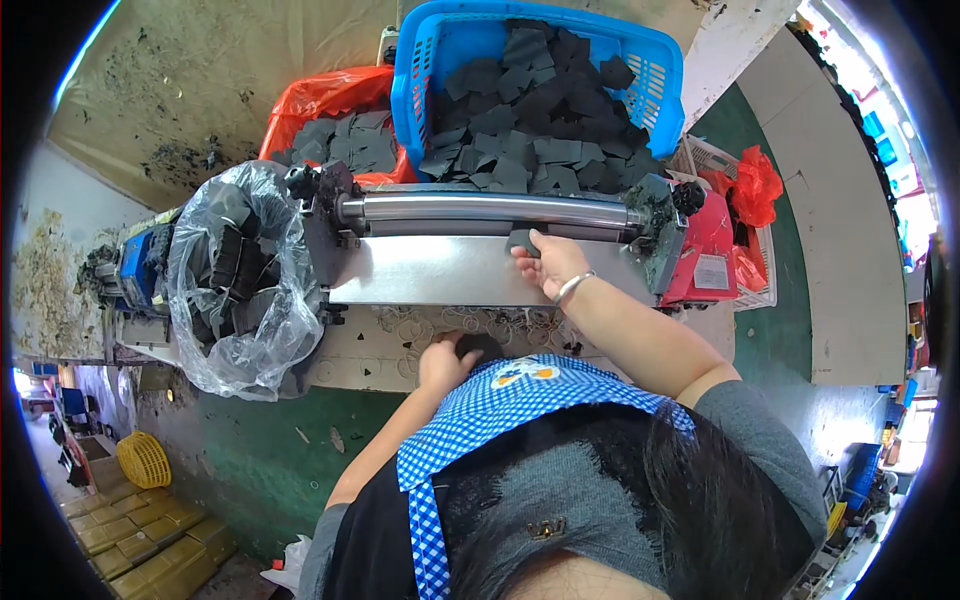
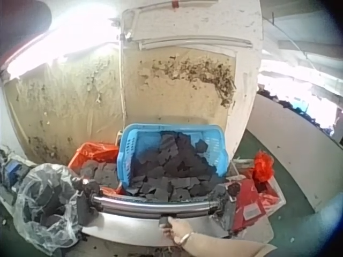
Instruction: Applying adhesive to black shoe components using a motorized roller machine and stacking them for further processing.
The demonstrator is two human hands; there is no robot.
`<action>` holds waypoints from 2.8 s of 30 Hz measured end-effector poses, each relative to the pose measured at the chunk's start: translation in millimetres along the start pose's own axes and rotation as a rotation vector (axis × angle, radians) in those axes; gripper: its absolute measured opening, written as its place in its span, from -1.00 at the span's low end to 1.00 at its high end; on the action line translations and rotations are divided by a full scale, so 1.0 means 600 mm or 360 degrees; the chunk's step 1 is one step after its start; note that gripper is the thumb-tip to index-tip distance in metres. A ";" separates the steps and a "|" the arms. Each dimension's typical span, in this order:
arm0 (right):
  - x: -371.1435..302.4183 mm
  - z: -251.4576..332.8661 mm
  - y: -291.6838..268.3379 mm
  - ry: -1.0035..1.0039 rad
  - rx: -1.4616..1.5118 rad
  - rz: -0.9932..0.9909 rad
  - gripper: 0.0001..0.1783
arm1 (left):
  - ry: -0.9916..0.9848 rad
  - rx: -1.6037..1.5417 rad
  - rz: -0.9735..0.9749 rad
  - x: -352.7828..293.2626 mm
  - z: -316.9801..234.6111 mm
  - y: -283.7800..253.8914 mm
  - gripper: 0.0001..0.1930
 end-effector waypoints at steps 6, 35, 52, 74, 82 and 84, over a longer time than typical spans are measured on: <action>-0.030 -0.038 0.021 0.0097 -0.0091 0.0275 -0.80 | 0.0068 0.0271 0.0393 0.017 0.008 0.085 -0.32; -0.295 0.071 0.191 -0.2409 -0.1652 0.0418 -0.35 | 0.0082 -0.2967 0.0072 0.004 -0.183 -0.173 -0.64; -0.211 0.048 0.150 -0.1181 -0.0945 0.0720 -0.69 | 0.0089 -0.2588 -0.0321 -0.003 -0.143 -0.216 -0.73; -0.054 -0.015 0.015 -0.0163 -0.0173 -0.0004 -0.70 | -0.0188 -0.2363 -0.0463 -0.004 -0.097 -0.188 -0.72; -0.092 -0.038 0.077 -0.0197 -0.0966 0.0502 -0.70 | -0.0260 -0.2425 -0.0441 -0.002 -0.104 -0.181 -0.75; -0.050 -0.036 0.044 -0.0113 -0.0796 0.0364 -0.72 | -0.0256 -0.2461 -0.0394 0.003 -0.096 -0.178 -0.76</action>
Point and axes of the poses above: each hand's wrist, its own x-axis towards the middle knuckle, its own y-axis out of the palm, z = x × y, the point moved 9 cm from there along x, towards the middle knuckle, and after that the axes turned 1 degree about y, right-handed, at the moved point
